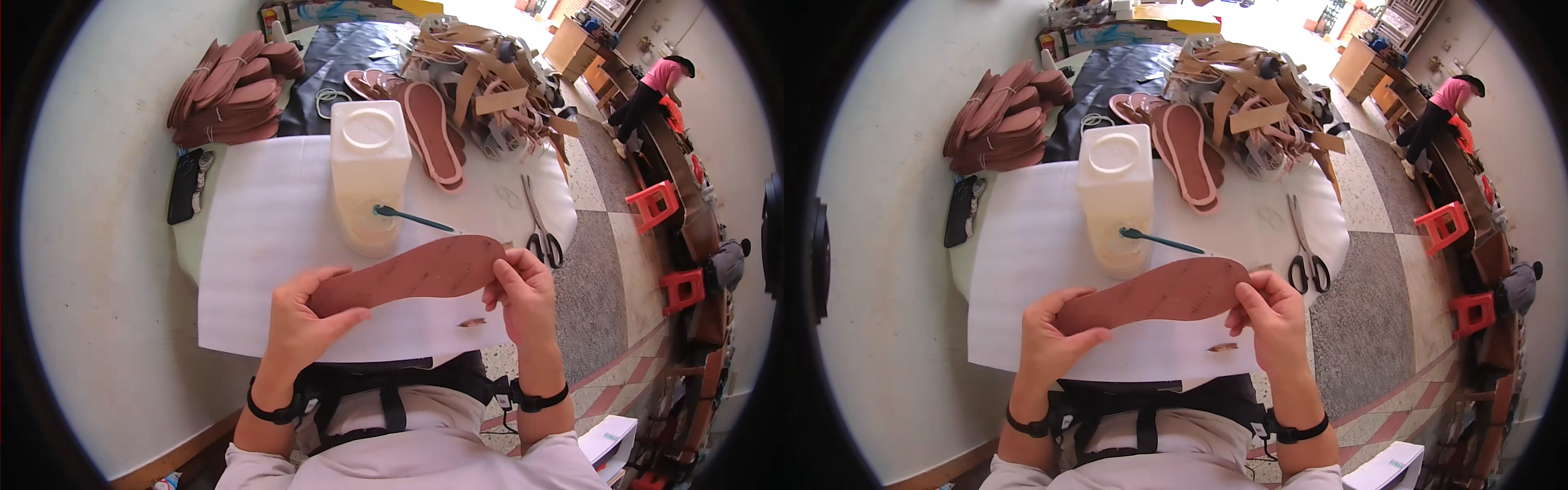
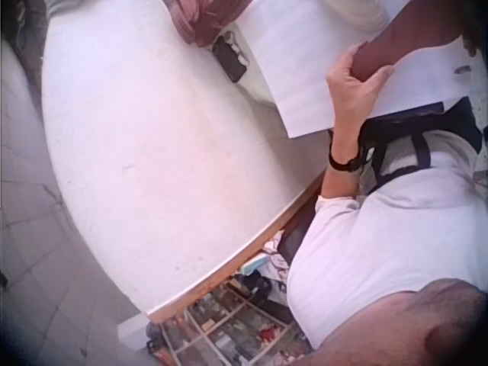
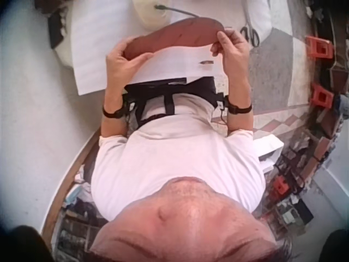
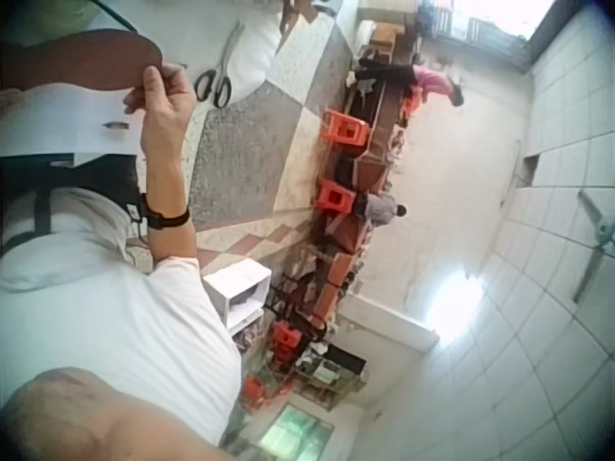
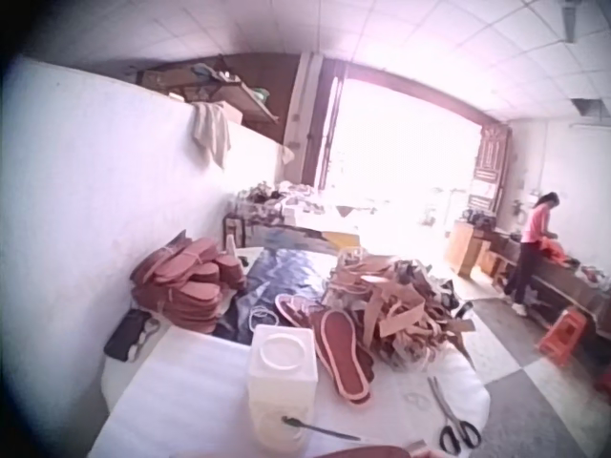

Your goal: The recorder is trimming excess material from a shoe insole with scissors and then applying adhesive using a brush.

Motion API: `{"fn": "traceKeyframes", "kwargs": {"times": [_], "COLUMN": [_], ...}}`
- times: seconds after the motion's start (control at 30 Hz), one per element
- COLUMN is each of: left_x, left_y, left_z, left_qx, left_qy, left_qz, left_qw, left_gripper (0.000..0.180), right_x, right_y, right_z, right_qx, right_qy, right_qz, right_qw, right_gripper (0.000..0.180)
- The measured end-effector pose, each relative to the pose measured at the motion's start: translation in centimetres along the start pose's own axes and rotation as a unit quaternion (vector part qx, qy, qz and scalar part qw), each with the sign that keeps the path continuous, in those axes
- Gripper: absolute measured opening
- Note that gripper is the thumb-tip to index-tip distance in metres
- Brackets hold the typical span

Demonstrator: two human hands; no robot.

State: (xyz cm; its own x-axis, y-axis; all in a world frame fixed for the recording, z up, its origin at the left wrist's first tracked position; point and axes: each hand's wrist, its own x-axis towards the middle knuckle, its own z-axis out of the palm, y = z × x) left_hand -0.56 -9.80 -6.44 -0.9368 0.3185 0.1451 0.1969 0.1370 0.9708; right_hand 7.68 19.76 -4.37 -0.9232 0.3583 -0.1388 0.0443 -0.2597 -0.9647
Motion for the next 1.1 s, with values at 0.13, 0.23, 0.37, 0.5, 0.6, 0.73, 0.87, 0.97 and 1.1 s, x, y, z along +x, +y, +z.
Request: {"fn": "traceKeyframes", "kwargs": {"times": [0.13,0.23,0.37,0.5,0.6,0.73,0.87,0.97,1.1], "left_x": [0.2,0.1,-0.1,-0.3,0.2,1.0,0.9,0.5,0.2], "left_y": [-0.1,-0.9,-1.2,-0.8,0.5,1.0,0.3,-0.6,-1.4], "left_z": [-1.5,-2.1,-2.0,-1.6,-1.6,-0.8,-0.2,-0.3,-0.3], "left_qx": [-0.147,-0.205,-0.187,-0.151,-0.014,0.083,0.084,0.091,0.102], "left_qy": [0.022,0.013,-0.019,-0.017,-0.024,-0.043,-0.025,-0.018,-0.012], "left_qz": [-0.178,-0.155,-0.136,-0.138,-0.059,0.013,0.025,0.076,0.137], "left_qw": [0.973,0.966,0.973,0.979,0.998,0.996,0.996,0.993,0.985], "left_gripper": [0.022,0.014,0.013,0.013,0.012,0.012,0.017,0.018,0.02], "right_x": [-0.1,-0.4,-0.2,0.3,0.6,1.1,2.9,4.6,5.9], "right_y": [0.1,0.2,-0.4,0.3,0.5,0.0,-1.7,-2.4,-3.3], "right_z": [0.0,0.4,1.2,0.9,0.6,1.4,0.2,-1.4,-0.7], "right_qx": [-0.043,-0.123,-0.165,-0.226,-0.247,-0.318,-0.406,-0.488,-0.552], "right_qy": [-0.037,-0.062,-0.062,-0.063,-0.084,-0.115,-0.025,-0.001,-0.064], "right_qz": [0.046,0.065,0.057,0.027,0.013,-0.005,-0.081,-0.226,-0.27], "right_qw": [0.997,0.988,0.983,0.972,0.965,0.941,0.91,0.843,0.786], "right_gripper": [0.009,0.008,0.011,0.013,0.012,0.014,0.018,0.02,0.027]}}
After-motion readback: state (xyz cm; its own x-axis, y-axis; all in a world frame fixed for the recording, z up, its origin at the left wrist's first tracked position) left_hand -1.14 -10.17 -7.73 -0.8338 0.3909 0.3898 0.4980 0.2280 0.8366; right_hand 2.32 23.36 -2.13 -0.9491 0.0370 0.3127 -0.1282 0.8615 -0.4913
